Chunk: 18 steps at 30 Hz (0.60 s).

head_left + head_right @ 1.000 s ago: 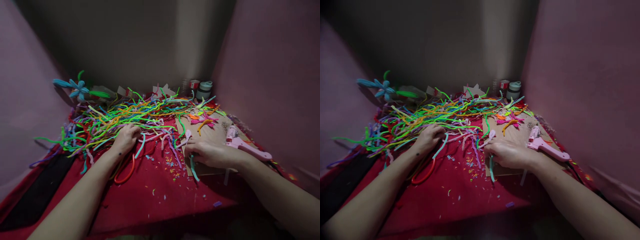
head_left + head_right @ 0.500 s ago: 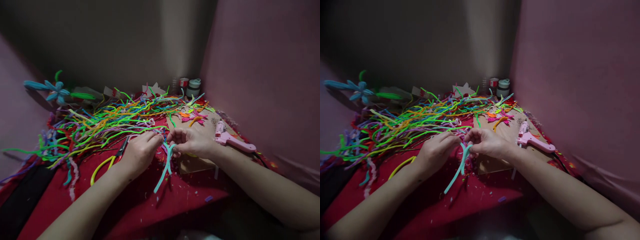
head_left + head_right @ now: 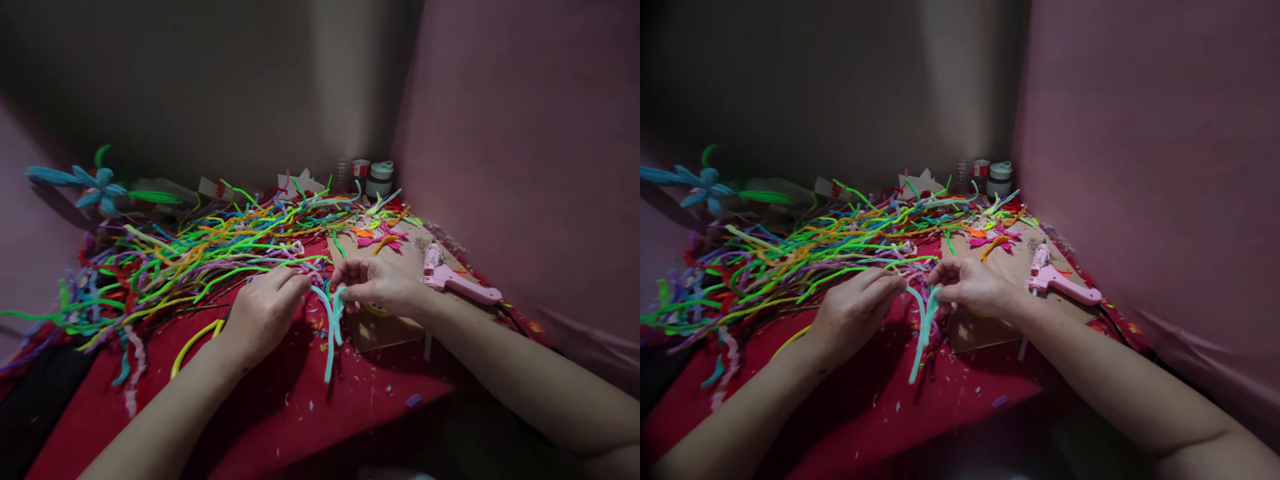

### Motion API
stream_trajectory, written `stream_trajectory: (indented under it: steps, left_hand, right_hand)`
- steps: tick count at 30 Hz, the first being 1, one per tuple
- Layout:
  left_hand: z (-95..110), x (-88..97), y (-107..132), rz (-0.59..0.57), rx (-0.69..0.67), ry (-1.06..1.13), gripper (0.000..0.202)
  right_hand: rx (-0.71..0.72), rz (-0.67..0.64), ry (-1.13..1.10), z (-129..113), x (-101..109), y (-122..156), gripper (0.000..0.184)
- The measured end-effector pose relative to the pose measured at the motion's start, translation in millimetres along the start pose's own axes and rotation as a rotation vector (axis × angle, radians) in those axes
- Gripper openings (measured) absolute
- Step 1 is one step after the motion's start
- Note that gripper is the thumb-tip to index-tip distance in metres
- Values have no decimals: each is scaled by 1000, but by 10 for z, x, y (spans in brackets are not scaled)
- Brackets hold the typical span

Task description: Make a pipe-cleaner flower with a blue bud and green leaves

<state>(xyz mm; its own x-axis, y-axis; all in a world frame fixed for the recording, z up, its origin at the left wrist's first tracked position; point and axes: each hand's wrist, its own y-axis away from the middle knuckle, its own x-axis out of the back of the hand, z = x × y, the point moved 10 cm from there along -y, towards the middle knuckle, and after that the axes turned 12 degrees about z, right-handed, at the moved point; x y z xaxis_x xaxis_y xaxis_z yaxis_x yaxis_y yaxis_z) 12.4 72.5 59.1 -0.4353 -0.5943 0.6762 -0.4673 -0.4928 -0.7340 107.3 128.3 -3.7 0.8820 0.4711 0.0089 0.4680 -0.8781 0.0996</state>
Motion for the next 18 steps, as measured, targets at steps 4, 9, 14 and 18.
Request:
stream_trajectory:
  steps: [4,9,14,18]
  left_hand:
    - [-261,250,-24,126,132,-27,10]
    - [-676,560,68,260,509,-133,11]
    - [-789,561,146,242,663,-157,13]
    - [-768,486,169,186,639,-243,17]
  right_hand:
    - [84,156,108,-149,310,-107,12]
    - [73,379,373,-217,715,-271,15]
    - [118,524,501,-308,962,-458,17]
    - [191,640,628,-445,1056,-487,16]
